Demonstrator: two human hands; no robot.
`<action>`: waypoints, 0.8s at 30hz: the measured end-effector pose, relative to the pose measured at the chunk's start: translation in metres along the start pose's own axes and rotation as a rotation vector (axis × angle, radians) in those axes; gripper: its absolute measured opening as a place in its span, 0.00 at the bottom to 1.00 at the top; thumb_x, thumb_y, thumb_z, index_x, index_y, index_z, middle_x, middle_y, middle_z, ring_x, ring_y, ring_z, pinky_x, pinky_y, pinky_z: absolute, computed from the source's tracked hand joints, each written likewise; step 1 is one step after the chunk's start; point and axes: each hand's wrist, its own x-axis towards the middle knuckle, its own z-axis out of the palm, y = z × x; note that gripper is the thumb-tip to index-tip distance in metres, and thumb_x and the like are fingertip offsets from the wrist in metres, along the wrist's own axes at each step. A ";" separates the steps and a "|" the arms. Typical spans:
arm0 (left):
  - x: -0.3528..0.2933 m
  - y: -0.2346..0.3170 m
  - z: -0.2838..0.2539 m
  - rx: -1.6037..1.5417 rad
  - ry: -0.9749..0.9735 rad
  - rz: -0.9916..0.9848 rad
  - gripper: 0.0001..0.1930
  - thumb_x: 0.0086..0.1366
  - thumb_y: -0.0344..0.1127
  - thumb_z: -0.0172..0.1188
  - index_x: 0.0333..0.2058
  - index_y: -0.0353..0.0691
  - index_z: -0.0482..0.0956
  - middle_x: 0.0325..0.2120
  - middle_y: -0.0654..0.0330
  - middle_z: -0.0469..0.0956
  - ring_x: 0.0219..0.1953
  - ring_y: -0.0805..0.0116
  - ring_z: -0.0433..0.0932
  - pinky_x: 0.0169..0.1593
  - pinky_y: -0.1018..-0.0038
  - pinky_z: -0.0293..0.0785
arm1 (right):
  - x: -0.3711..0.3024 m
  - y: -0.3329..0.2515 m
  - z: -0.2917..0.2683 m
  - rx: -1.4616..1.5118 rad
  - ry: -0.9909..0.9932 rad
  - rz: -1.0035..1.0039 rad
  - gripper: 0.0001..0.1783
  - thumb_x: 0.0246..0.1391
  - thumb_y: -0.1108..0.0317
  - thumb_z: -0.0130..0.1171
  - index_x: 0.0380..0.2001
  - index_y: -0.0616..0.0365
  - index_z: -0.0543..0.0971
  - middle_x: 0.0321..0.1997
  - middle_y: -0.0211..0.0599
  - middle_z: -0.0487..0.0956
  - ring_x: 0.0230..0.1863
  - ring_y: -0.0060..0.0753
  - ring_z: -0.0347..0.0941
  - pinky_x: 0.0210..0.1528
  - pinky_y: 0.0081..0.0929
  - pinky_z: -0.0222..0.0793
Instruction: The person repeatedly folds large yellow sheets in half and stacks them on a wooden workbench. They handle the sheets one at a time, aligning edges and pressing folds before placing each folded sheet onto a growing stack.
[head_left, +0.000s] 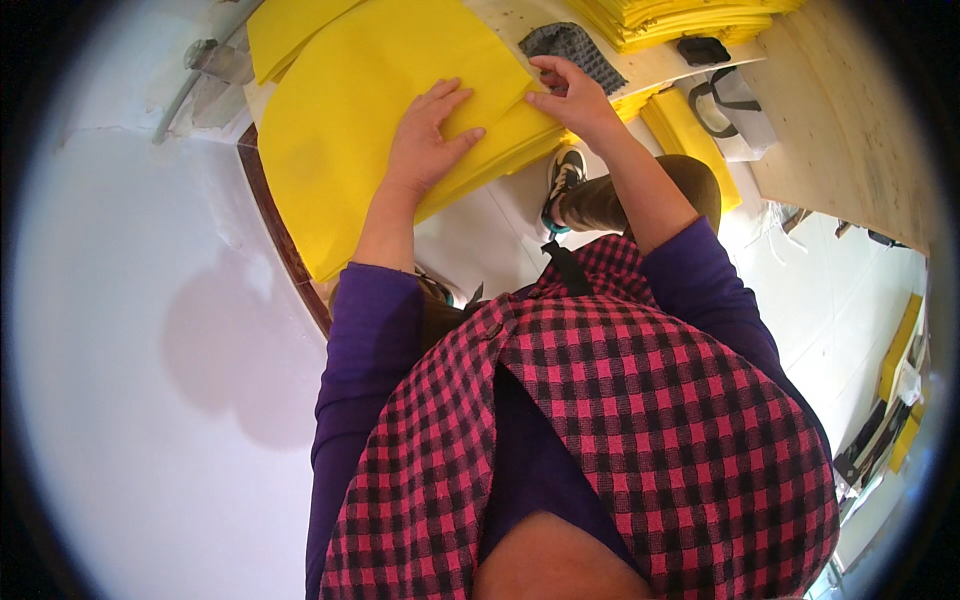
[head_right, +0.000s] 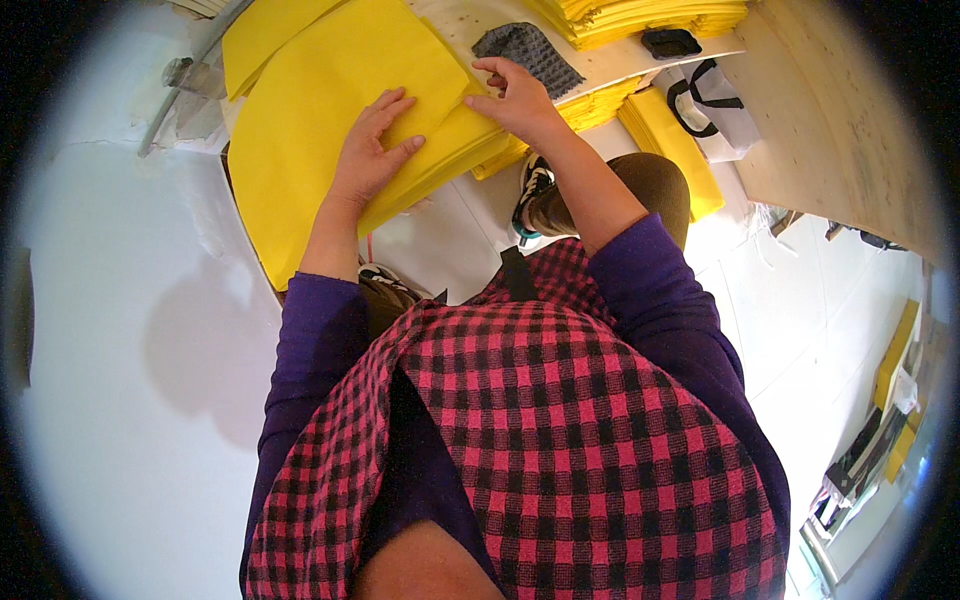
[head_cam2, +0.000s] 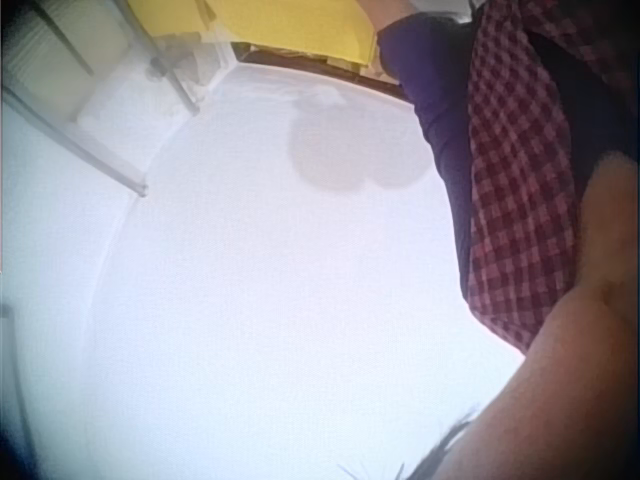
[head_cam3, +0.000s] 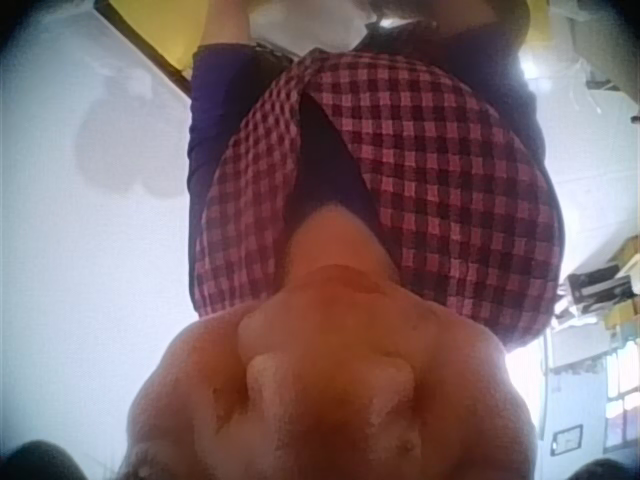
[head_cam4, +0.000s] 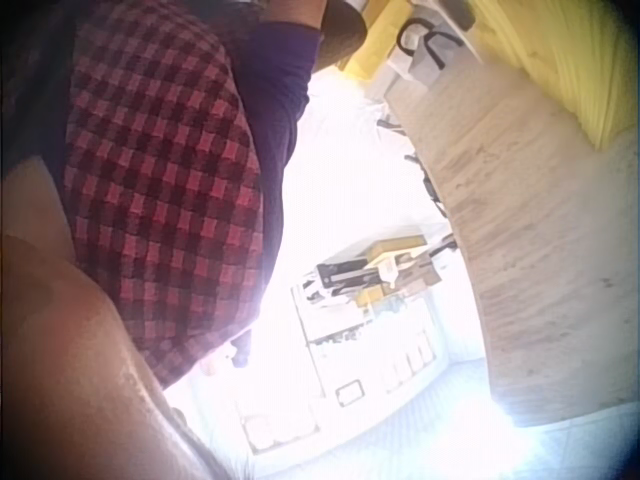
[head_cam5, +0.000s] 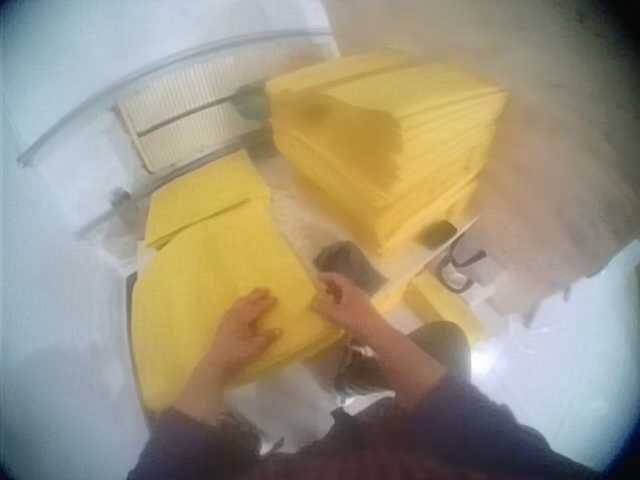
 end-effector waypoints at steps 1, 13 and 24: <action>0.000 0.000 0.000 0.006 0.001 0.003 0.26 0.50 0.41 0.66 0.50 0.41 0.75 0.55 0.52 0.68 0.61 0.52 0.62 0.62 0.64 0.58 | 0.000 0.000 0.000 -0.035 0.017 -0.025 0.27 0.47 0.65 0.64 0.52 0.50 0.72 0.51 0.37 0.72 0.52 0.31 0.68 0.55 0.27 0.64; -0.001 0.003 -0.002 0.011 -0.011 -0.001 0.29 0.49 0.44 0.67 0.50 0.40 0.74 0.55 0.50 0.68 0.61 0.52 0.61 0.63 0.63 0.57 | 0.021 0.003 0.003 -0.315 0.116 -0.519 0.09 0.47 0.61 0.61 0.34 0.46 0.81 0.53 0.35 0.73 0.56 0.43 0.64 0.59 0.35 0.60; 0.000 -0.001 0.001 -0.089 0.019 -0.041 0.18 0.62 0.34 0.54 0.50 0.37 0.73 0.55 0.54 0.69 0.61 0.54 0.62 0.64 0.63 0.54 | 0.038 -0.020 0.006 -0.257 0.161 -0.600 0.10 0.52 0.66 0.60 0.37 0.55 0.80 0.45 0.33 0.77 0.46 0.33 0.72 0.50 0.24 0.67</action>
